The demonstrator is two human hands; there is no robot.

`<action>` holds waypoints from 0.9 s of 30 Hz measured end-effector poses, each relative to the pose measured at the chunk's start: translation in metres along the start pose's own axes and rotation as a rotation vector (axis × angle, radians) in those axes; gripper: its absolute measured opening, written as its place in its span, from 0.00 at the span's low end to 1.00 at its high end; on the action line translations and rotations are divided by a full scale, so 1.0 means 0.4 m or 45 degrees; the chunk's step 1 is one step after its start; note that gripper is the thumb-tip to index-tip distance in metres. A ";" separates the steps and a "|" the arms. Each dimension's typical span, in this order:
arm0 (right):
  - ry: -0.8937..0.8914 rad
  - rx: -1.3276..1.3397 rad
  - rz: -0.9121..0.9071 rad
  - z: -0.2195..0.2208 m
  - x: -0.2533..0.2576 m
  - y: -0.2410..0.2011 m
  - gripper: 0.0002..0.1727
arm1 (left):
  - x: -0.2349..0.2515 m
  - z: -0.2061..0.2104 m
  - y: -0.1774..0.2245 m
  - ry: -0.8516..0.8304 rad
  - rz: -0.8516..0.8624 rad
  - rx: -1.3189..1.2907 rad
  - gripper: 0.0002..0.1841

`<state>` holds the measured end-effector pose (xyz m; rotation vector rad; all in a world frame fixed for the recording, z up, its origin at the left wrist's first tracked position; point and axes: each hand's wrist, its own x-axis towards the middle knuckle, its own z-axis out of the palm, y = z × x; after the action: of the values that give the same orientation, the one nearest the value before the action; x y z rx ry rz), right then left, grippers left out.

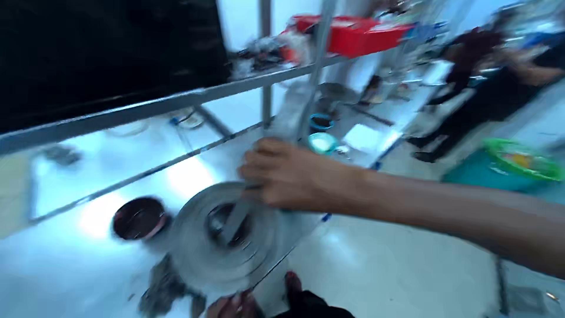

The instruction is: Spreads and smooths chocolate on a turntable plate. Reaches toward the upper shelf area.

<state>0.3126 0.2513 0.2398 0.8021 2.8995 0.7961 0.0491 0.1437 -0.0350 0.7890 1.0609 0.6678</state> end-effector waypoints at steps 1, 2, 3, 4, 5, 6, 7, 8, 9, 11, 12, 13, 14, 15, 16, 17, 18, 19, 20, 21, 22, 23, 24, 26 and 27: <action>-0.034 -0.046 -0.057 0.003 0.014 0.004 0.14 | 0.018 -0.012 -0.051 -0.084 0.167 0.004 0.16; -0.065 -0.075 -0.105 0.005 0.029 0.006 0.17 | 0.030 -0.008 -0.079 -0.091 0.249 -0.030 0.16; -0.090 -0.103 -0.145 0.007 0.045 0.008 0.19 | 0.035 0.004 -0.088 -0.056 0.268 -0.080 0.16; -0.106 -0.119 -0.178 0.008 0.061 0.009 0.21 | 0.035 0.015 -0.088 -0.018 0.257 -0.117 0.15; -0.108 -0.131 -0.211 0.010 0.076 0.010 0.21 | 0.033 0.025 -0.086 0.010 0.238 -0.138 0.15; -0.116 -0.148 -0.245 0.011 0.092 0.010 0.21 | 0.032 0.034 -0.083 0.029 0.222 -0.158 0.15; -0.129 -0.170 -0.275 0.012 0.107 0.009 0.21 | 0.030 0.041 -0.084 0.042 0.208 -0.188 0.14; -0.135 -0.176 -0.303 0.013 0.121 0.006 0.21 | 0.030 0.048 -0.085 0.050 0.204 -0.213 0.14; -0.141 -0.180 -0.327 0.013 0.135 0.003 0.20 | 0.030 0.053 -0.086 0.057 0.210 -0.233 0.14; -0.149 -0.183 -0.378 0.019 0.161 -0.008 0.19 | 0.031 0.062 -0.088 0.074 0.237 -0.252 0.13; -0.144 -0.181 -0.410 0.024 0.172 -0.014 0.20 | 0.031 0.065 -0.089 0.083 0.249 -0.258 0.13; -0.148 -0.176 -0.436 0.029 0.181 -0.020 0.20 | 0.030 0.066 -0.091 0.091 0.259 -0.266 0.13; -0.151 -0.171 -0.461 0.034 0.189 -0.025 0.19 | 0.029 0.066 -0.091 0.099 0.268 -0.282 0.12; -0.158 -0.173 -0.481 0.037 0.196 -0.028 0.18 | 0.028 0.066 -0.092 0.106 0.277 -0.300 0.12; -0.160 -0.174 -0.498 0.040 0.200 -0.029 0.17 | 0.028 0.063 -0.094 0.115 0.293 -0.315 0.12; -0.164 -0.175 -0.508 0.044 0.203 -0.029 0.17 | 0.028 0.059 -0.096 0.123 0.313 -0.324 0.12; -0.163 -0.172 -0.519 0.048 0.204 -0.029 0.17 | 0.029 0.053 -0.099 0.133 0.333 -0.333 0.12; -0.161 -0.168 -0.526 0.052 0.205 -0.028 0.16 | 0.030 0.046 -0.101 0.145 0.351 -0.340 0.12; -0.158 -0.168 -0.535 0.055 0.205 -0.028 0.16 | 0.030 0.038 -0.102 0.159 0.364 -0.342 0.12; -0.158 -0.170 -0.543 0.056 0.205 -0.029 0.16 | 0.029 0.031 -0.101 0.179 0.369 -0.335 0.12; -0.157 -0.166 -0.551 0.057 0.204 -0.030 0.15 | 0.027 0.022 -0.098 0.202 0.371 -0.322 0.12; -0.151 -0.167 -0.560 0.059 0.203 -0.030 0.15 | 0.027 0.012 -0.095 0.223 0.372 -0.308 0.12; -0.149 -0.173 -0.566 0.059 0.203 -0.032 0.14 | 0.029 0.001 -0.094 0.241 0.380 -0.299 0.12; -0.155 -0.187 -0.569 0.057 0.200 -0.035 0.14 | 0.031 -0.018 -0.089 0.288 0.411 -0.286 0.12; -0.159 -0.185 -0.567 0.055 0.199 -0.035 0.14 | 0.031 -0.026 -0.084 0.322 0.425 -0.284 0.12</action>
<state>0.2406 0.2900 0.2220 0.1709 2.7105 0.8518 0.0472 0.1375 -0.0716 0.7040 1.0677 1.1743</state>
